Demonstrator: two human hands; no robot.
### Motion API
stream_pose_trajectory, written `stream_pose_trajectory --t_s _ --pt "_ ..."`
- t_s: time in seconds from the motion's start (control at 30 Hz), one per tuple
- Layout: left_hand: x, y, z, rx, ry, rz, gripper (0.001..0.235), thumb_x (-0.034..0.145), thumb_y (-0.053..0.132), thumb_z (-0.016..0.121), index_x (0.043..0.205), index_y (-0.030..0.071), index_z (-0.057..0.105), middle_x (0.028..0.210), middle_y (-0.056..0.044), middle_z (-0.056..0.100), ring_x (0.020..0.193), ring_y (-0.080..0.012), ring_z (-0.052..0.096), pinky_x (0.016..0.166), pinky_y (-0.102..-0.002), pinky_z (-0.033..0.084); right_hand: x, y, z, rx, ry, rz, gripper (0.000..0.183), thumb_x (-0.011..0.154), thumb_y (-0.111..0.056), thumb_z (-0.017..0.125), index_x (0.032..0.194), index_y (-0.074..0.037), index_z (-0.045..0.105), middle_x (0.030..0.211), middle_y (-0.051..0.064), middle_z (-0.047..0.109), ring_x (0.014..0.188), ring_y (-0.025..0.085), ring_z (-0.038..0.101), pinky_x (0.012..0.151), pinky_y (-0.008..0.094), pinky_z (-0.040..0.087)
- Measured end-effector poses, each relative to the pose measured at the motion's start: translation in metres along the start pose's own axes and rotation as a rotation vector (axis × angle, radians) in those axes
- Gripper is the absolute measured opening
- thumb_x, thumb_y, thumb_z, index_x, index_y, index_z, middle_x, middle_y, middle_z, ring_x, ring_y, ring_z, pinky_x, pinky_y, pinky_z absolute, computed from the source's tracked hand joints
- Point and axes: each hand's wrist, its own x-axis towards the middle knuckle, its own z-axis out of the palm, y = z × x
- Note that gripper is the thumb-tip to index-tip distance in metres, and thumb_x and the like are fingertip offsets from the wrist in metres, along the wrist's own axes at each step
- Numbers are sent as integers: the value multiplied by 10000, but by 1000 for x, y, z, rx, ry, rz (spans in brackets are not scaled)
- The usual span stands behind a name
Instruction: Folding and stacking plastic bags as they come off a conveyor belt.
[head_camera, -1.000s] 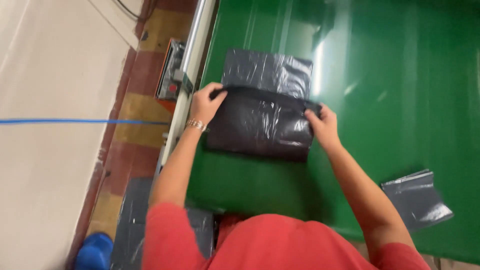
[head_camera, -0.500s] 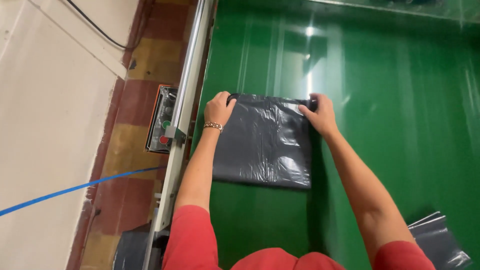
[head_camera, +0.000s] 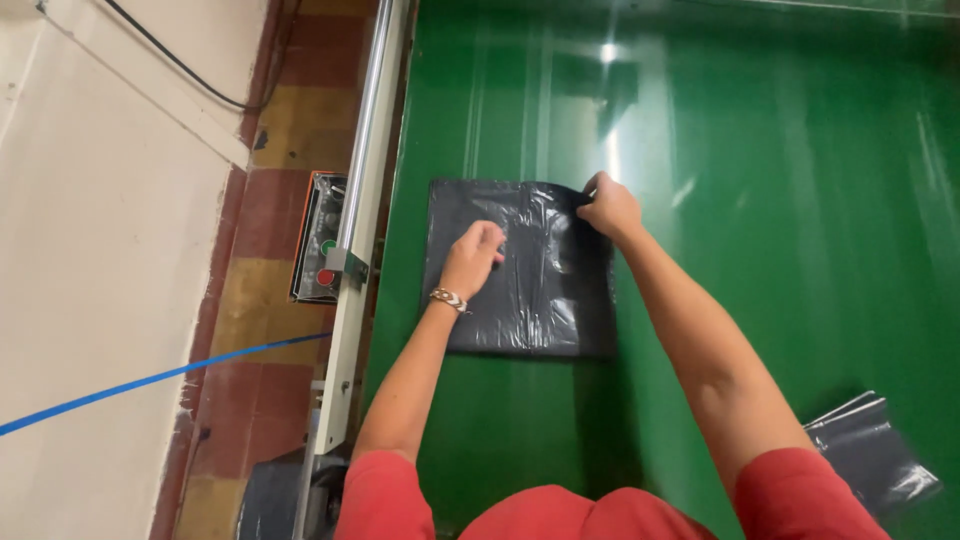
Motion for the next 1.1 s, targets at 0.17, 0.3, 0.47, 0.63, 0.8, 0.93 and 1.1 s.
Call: stream_pose_trajectory --t_s 0.17,0.3,0.47,0.63,0.8,0.93,1.1 --pt "-6 -1 -33 -627 -215 -516 822 1005 669 96 1432 43 416 1451 -217 534 1324 -313 562 1088 -535 401 -75 -11 -10 65 298 -144 228 762 -300 760 957 -187 725 909 97 686 938 357 677 812 477 542" --pt "-32 -5 -67 -1034 -49 -610 1003 832 869 318 1375 31 414 1350 -198 547 1246 -364 555 1093 -590 346 -178 -9 -13 177 630 -617 216 723 -157 846 801 -195 649 964 -15 661 948 291 619 830 424 473" --pt "-51 -42 -88 -1015 -29 -560 923 867 799 378 1221 -24 597 1151 -181 681 1048 -325 700 942 -494 560 -244 2 30 111 699 -674 279 633 -106 861 783 -236 665 1006 -58 674 1054 229 599 873 386 438" --pt "-66 -88 -81 -741 150 -304 567 1018 225 682 1455 -36 432 1520 -221 377 1437 -292 364 1215 -421 255 -263 11 51 13 716 -695 247 674 -65 795 834 -223 692 1089 -46 687 1151 213 620 933 384 481" --pt "-113 -29 -79 -28 143 -22 708 892 238 763 1451 14 390 1429 -228 451 1309 -336 498 1128 -445 410 -272 15 50 -66 681 -685 283 685 -50 781 913 -202 711 1151 -6 688 1196 238 613 966 401 484" --pt "-152 -14 -77 986 11 534 551 728 359 822 1205 177 614 1219 -24 564 1232 -261 512 823 -430 563 -281 15 49 -210 604 -646 403 675 -123 729 1068 -209 725 1253 23 672 1276 250 570 1041 415 456" --pt "-146 -63 -73 1253 51 978 101 930 319 602 944 219 594 848 55 476 837 -155 504 581 -294 432 -297 -44 41 -351 575 -696 579 667 -135 654 1238 -44 659 1341 160 622 1348 322 519 1143 422 387"
